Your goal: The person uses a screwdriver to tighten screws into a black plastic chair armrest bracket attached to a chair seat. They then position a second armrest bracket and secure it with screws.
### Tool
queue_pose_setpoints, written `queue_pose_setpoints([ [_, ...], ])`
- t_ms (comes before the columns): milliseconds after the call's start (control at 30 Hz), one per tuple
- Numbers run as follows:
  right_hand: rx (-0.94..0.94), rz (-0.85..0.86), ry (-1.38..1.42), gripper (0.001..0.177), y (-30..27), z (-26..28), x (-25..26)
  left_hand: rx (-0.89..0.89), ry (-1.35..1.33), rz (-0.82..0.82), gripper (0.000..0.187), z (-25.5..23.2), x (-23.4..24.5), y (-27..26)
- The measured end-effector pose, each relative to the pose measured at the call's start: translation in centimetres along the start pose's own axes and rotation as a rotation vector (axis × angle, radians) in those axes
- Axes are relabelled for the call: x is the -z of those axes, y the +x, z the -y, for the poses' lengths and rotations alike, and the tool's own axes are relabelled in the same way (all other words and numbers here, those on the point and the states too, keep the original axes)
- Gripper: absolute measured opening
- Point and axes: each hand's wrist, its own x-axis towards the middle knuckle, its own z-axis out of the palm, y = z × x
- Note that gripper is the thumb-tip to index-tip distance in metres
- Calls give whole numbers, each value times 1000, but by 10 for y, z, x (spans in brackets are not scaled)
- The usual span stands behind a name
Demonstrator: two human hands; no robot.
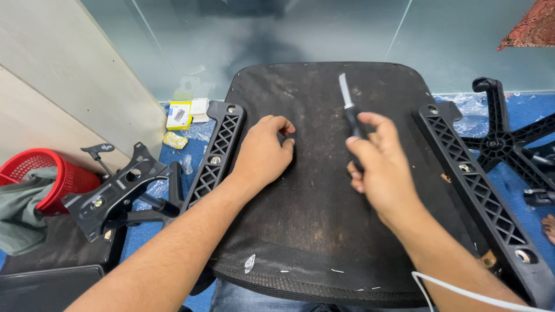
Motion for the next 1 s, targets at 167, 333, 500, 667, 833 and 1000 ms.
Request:
queue_pose_setpoints([
  [167, 91, -88, 20, 50, -3, -1, 39, 71, -90, -37, 20, 6, 4, -5],
  [333, 43, -193, 35, 50, -7, -12, 65, -182, 139, 58, 69, -18, 0, -20],
  [500, 60, -179, -4, 46, -1, -23, 63, -349, 349, 502, 102, -60, -14, -48],
  [667, 101, -96, -86, 46, -3, -30, 50, -350, 337, 571, 103, -82, -28, -63],
  [833, 64, -58, 0, 47, 0, -29, 44, -370, 270, 378, 90, -86, -62, -56],
  [1000, -44, -121, 217, 51, 3, -22, 52, -412, 159, 252, 47, -87, -76, -35],
])
